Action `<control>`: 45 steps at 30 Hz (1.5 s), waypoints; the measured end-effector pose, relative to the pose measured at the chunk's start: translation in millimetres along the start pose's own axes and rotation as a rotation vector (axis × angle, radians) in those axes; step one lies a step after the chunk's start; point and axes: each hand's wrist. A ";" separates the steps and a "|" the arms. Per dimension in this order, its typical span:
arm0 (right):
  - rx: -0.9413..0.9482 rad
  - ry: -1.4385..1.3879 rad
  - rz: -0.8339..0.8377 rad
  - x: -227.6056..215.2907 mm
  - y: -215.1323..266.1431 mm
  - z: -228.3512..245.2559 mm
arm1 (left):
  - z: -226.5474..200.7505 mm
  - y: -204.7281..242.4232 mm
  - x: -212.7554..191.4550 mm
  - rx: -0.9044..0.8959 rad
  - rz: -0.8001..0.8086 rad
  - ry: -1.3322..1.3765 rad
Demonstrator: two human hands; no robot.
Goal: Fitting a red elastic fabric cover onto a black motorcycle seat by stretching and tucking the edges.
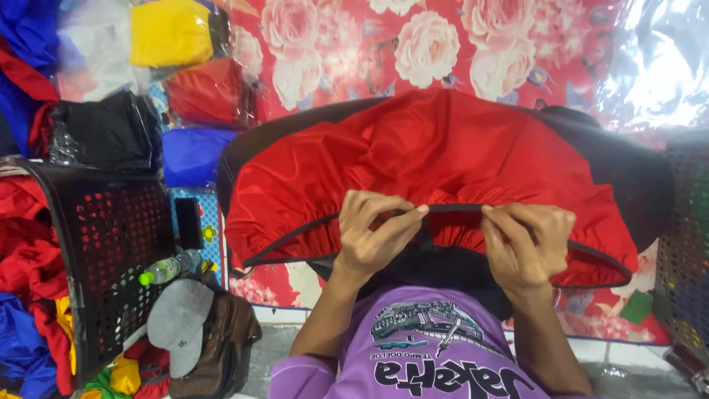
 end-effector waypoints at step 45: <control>0.871 -0.779 0.282 -44.3 2.7 -54.5 | 33.2 -4.4 -5.0 -0.749 0.549 0.722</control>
Point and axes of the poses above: each hand's wrist, its own y-axis away from the middle knuckle, its own x-axis out of the palm, z = x × y, and after that the axes turned 10 degrees about -y, right-handed
